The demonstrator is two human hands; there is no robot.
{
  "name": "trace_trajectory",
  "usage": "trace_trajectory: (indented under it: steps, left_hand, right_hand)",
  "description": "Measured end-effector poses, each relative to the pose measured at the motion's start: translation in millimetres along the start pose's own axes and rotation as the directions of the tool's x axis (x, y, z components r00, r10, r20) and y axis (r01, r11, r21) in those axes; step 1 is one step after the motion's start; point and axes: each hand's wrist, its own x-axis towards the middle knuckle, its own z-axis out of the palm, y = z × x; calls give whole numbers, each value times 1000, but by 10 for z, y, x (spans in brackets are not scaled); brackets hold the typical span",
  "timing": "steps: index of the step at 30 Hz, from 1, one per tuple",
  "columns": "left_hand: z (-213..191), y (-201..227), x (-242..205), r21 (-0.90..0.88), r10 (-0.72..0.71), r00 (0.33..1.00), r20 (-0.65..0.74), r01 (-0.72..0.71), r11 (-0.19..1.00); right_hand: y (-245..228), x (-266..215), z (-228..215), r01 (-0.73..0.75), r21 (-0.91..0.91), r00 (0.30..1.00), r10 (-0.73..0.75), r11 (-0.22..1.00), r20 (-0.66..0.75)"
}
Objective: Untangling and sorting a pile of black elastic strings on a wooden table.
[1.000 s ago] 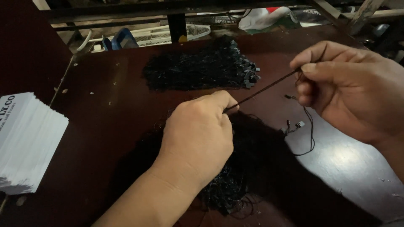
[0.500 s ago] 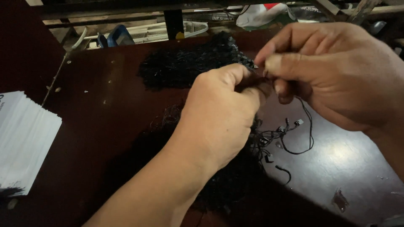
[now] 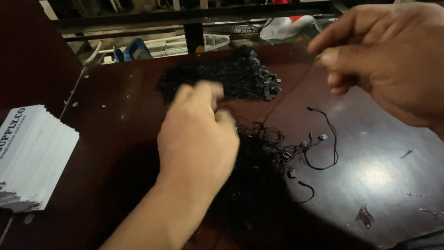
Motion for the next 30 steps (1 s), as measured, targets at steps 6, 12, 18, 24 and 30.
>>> trace_trajectory:
  steps: [6, 12, 18, 24, 30]
  left_hand:
    - [-128, 613, -134, -496, -49, 856, 515, 344, 797]
    - [-209, 419, -198, -552, -230, 847, 480, 495, 671]
    - [-495, 221, -128, -185, -405, 836, 371, 494, 849]
    - [-493, 66, -131, 279, -360, 903, 233, 293, 915]
    - [-7, 233, -66, -367, -13, 954, 298, 127, 922]
  right_hand:
    - [-434, -158, 199, 123, -406, 992, -114, 906, 46]
    - [654, 111, -64, -87, -140, 984, 63, 986, -165]
    - [693, -120, 107, -356, -13, 921, 348, 935, -175]
    - [567, -116, 135, -322, -279, 946, 298, 905, -126]
    - [-112, -200, 510, -112, -361, 971, 180, 926, 160]
